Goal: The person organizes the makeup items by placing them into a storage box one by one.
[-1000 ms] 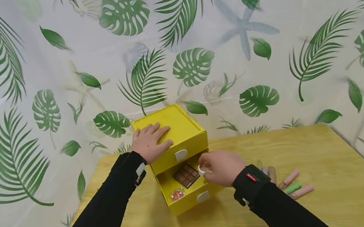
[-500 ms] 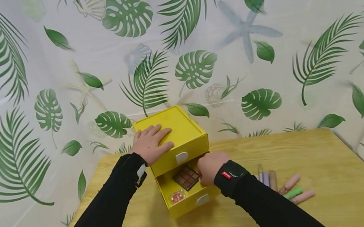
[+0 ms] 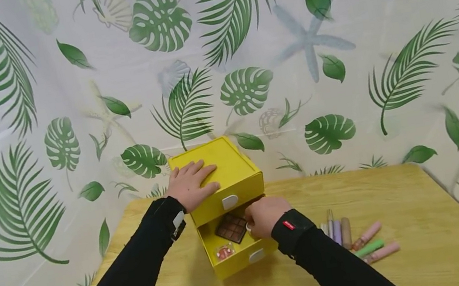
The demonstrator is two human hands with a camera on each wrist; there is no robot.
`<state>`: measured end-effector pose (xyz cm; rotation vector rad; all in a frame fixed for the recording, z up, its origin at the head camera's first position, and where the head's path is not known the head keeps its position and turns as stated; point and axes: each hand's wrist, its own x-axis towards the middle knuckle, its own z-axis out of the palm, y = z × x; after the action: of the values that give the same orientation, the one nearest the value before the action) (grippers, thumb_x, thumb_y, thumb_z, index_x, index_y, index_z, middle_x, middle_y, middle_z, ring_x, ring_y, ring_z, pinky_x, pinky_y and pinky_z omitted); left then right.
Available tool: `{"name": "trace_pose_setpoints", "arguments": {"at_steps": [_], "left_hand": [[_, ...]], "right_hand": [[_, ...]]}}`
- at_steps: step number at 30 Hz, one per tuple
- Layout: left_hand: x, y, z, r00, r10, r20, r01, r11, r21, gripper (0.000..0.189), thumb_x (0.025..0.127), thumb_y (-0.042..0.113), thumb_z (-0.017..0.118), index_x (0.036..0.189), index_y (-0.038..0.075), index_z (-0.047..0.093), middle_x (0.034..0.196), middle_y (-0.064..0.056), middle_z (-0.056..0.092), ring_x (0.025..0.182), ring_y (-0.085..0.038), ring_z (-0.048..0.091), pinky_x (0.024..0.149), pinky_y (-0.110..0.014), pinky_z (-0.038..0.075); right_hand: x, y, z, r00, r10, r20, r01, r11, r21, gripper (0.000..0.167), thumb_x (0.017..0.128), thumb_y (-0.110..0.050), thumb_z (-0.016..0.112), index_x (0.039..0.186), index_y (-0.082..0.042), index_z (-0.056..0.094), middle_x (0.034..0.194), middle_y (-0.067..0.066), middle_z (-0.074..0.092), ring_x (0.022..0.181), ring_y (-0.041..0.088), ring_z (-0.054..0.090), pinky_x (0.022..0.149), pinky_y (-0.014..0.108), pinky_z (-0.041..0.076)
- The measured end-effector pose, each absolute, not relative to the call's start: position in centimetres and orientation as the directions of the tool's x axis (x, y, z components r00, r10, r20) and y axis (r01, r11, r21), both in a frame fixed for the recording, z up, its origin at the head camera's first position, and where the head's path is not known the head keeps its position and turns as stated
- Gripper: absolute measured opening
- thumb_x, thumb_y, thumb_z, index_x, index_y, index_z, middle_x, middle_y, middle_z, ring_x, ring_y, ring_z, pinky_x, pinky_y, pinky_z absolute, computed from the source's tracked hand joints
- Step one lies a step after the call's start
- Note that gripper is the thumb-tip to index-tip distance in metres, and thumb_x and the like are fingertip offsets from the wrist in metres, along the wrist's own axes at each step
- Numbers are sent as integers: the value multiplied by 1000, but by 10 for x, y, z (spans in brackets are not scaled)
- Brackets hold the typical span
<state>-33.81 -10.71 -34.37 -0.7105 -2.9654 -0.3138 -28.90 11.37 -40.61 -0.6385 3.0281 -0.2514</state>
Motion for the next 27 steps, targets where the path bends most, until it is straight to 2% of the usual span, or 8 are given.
{"name": "trace_pose_setpoints", "arguments": {"at_steps": [11, 15, 18, 22, 24, 27], "left_hand": [[-337, -108, -345, -889, 444, 113, 457, 873, 171, 64, 101, 58, 43, 157, 25, 41, 164, -9, 30, 151, -32, 23, 121, -59, 12], [-338, -108, -345, -884, 451, 124, 467, 868, 171, 64, 102, 57, 44, 157, 25, 42, 164, -10, 31, 151, -33, 23, 121, -59, 12], [-338, -108, -346, -883, 452, 127, 469, 866, 174, 63, 102, 57, 44, 157, 24, 42, 163, -10, 31, 151, -33, 24, 121, -59, 12], [-337, -109, -346, -884, 451, 122, 466, 868, 174, 64, 102, 57, 44, 157, 25, 42, 164, -10, 31, 151, -33, 23, 121, -59, 12], [-337, -109, -346, -885, 450, 117, 464, 868, 174, 64, 102, 57, 43, 157, 24, 42, 164, -10, 31, 151, -33, 23, 121, -59, 12], [-336, -110, -344, -886, 450, 112, 463, 870, 172, 64, 102, 57, 43, 157, 24, 41, 164, -9, 30, 151, -32, 23, 121, -59, 12]], "right_hand": [[-288, 115, -413, -916, -401, 16, -397, 900, -182, 5, 86, -22, 77, 87, -20, 73, 75, -9, 60, 65, 13, 52, 63, 34, 47], [-285, 118, -412, -914, -402, 47, -404, 895, -190, 10, 87, -23, 76, 96, -18, 76, 83, -7, 66, 70, 13, 56, 66, 35, 51], [-278, 123, -412, -902, -409, 140, -431, 875, -220, 18, 89, -24, 74, 105, -15, 76, 95, -3, 69, 78, 14, 61, 71, 37, 54], [-256, 132, -411, -859, -386, 337, -491, 807, -328, 17, 94, -22, 71, 108, -15, 74, 103, -2, 66, 90, 17, 63, 79, 38, 54], [-241, 137, -410, -837, -363, 410, -525, 744, -414, 12, 96, -20, 69, 107, -17, 74, 99, -5, 64, 88, 14, 61, 78, 37, 53], [-218, 143, -410, -835, -346, 427, -545, 623, -561, 13, 99, -18, 68, 110, -19, 74, 98, -8, 64, 82, 9, 59, 72, 32, 52]]}}
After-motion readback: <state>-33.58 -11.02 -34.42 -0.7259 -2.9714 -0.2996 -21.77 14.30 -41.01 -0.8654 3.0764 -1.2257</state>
